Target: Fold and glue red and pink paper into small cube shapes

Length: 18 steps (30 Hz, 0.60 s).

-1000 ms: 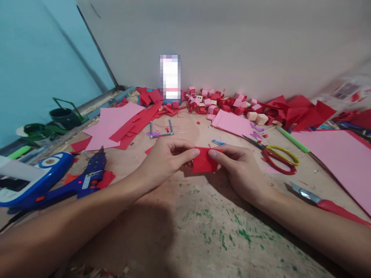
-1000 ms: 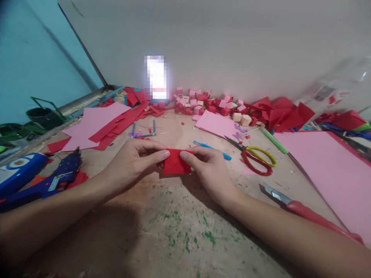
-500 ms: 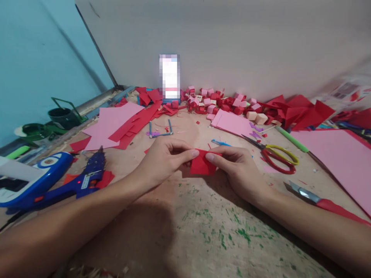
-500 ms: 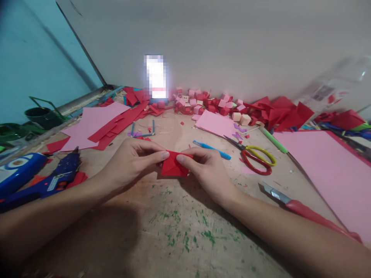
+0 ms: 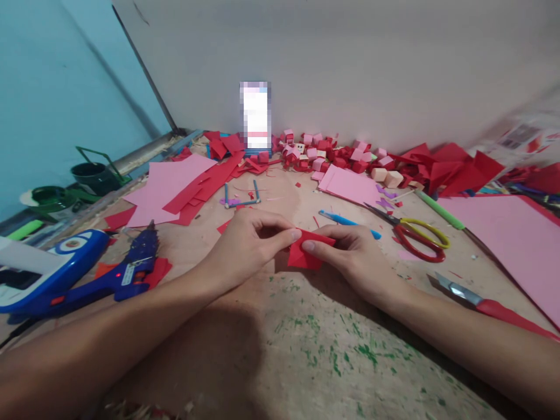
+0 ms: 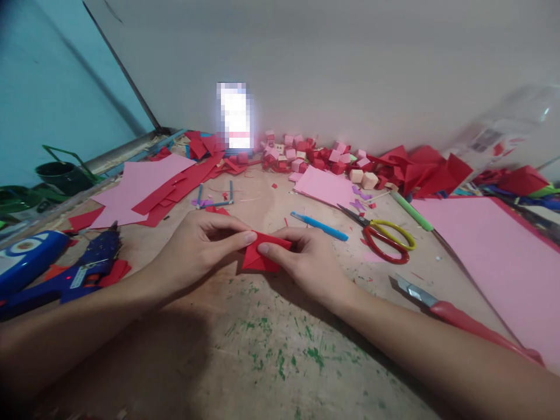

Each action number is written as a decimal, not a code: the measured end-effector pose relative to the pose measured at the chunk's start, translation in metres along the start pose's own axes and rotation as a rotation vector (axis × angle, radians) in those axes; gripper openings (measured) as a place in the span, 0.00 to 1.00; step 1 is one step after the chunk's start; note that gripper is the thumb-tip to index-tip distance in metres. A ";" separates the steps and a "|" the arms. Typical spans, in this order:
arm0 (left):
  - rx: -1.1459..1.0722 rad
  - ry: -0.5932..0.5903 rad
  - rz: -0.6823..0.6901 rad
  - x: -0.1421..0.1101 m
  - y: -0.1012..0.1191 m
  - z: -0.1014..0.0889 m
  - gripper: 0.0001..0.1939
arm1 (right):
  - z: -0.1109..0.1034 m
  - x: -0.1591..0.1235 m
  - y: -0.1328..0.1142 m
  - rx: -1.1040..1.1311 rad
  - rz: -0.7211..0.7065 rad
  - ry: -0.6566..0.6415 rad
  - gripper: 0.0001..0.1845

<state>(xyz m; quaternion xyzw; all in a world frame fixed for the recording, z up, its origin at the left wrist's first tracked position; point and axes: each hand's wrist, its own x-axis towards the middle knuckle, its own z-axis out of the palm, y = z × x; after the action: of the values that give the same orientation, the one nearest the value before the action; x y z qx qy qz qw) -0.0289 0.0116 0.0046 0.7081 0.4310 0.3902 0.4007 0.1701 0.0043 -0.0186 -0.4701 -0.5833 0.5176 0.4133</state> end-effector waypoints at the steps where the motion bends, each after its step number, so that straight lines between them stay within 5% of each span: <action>1: -0.009 -0.007 -0.012 0.000 0.000 0.000 0.09 | 0.000 0.000 0.000 0.008 -0.003 0.009 0.12; 8: -0.106 -0.197 -0.199 0.002 -0.002 -0.001 0.12 | 0.000 0.001 0.000 0.131 0.039 0.111 0.13; 18: -0.102 -0.201 -0.231 0.003 -0.005 -0.003 0.12 | 0.000 0.002 -0.001 0.136 0.045 0.129 0.13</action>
<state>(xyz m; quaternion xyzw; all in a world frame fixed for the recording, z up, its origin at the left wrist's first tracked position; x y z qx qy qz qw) -0.0318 0.0170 0.0018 0.6680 0.4469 0.2902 0.5194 0.1700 0.0062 -0.0172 -0.4862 -0.5084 0.5337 0.4693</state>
